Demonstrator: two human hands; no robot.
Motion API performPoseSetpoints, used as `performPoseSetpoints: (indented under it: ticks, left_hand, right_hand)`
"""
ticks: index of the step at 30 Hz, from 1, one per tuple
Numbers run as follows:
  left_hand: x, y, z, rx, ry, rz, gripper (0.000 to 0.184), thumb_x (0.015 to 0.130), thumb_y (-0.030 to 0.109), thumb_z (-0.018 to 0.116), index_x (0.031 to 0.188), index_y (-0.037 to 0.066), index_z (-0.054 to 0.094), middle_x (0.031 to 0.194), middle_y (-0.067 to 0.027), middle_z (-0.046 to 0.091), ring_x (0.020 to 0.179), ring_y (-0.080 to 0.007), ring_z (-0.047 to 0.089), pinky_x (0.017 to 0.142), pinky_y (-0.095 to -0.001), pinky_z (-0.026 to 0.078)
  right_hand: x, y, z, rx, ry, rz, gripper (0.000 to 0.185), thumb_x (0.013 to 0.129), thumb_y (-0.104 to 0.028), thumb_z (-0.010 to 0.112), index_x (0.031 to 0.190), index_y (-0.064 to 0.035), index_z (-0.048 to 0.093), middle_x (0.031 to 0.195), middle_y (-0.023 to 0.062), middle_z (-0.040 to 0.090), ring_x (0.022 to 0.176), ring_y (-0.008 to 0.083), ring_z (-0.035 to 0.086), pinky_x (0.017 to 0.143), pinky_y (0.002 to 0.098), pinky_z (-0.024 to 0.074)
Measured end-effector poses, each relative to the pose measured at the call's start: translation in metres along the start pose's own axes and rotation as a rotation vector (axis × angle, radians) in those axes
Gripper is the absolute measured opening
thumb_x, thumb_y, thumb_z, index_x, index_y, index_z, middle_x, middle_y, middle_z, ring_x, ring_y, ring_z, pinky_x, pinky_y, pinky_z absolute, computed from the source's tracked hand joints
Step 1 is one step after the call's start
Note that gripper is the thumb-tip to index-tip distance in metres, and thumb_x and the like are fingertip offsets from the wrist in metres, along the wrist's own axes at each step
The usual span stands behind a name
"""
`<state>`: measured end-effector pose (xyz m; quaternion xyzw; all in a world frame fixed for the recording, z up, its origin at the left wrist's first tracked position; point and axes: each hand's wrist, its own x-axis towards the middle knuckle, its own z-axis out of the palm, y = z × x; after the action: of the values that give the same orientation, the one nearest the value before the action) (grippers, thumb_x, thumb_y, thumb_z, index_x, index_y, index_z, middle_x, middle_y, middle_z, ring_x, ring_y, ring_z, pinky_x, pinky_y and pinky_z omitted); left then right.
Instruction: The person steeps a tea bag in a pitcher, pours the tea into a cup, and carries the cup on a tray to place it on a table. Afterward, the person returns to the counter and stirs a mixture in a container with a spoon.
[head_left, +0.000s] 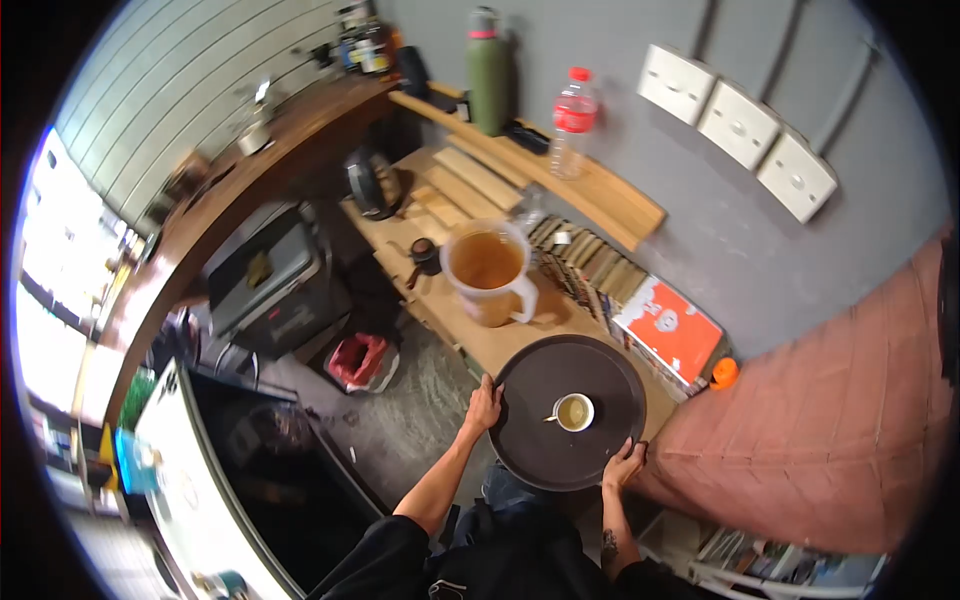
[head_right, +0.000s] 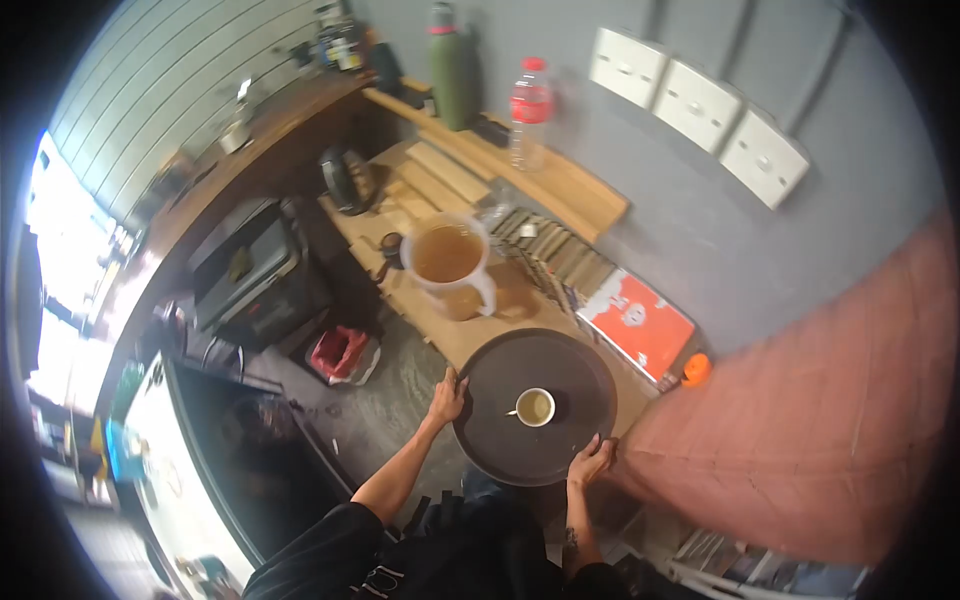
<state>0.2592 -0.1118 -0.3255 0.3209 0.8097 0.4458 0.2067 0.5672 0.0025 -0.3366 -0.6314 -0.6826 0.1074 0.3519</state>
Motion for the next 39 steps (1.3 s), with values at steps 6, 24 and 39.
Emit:
performPoseSetpoints:
  ticks: [6,24,39]
  left_hand:
    - [-0.149,0.013,-0.069,-0.168,0.426,-0.276,0.026,0.098,0.021,0.053,0.098,0.001,0.036,0.084,-0.0339,0.056,0.091,-0.0564,0.052,0.070,-0.0522,0.043]
    - [-0.679,0.127,-0.069,0.120,1.793,-0.755,0.029,0.093,0.021,0.066,0.094,0.003,0.044,0.078,-0.0192,0.064,0.075,-0.0312,0.069,0.062,-0.0391,0.050]
    - [-0.937,0.277,0.086,-0.123,2.466,-1.307,0.031,0.091,0.026,0.068,0.089,-0.004,0.062,0.075,-0.0145,0.064,0.069,-0.0180,0.061,0.066,-0.0358,0.047]
  right_hand:
    - [-0.004,-0.048,-0.031,0.159,-0.255,-0.303,0.024,0.095,-0.017,0.060,0.088,0.0062,0.057,0.083,0.0261,0.061,0.079,0.0465,0.059,0.069,0.0492,0.0447]
    - [-0.236,-0.168,-0.199,0.945,-1.498,-1.033,0.039,0.097,-0.015,0.060,0.071,-0.0061,0.031,0.069,-0.0049,0.027,0.065,0.0067,0.026,0.054,0.0269,0.0237]
    - [-0.501,-0.135,-0.458,0.382,-2.786,-1.116,0.017,0.092,-0.012,0.066,0.092,-0.0038,0.052,0.067,-0.0037,0.052,0.061,0.0014,0.042,0.053,0.0199,0.0310]
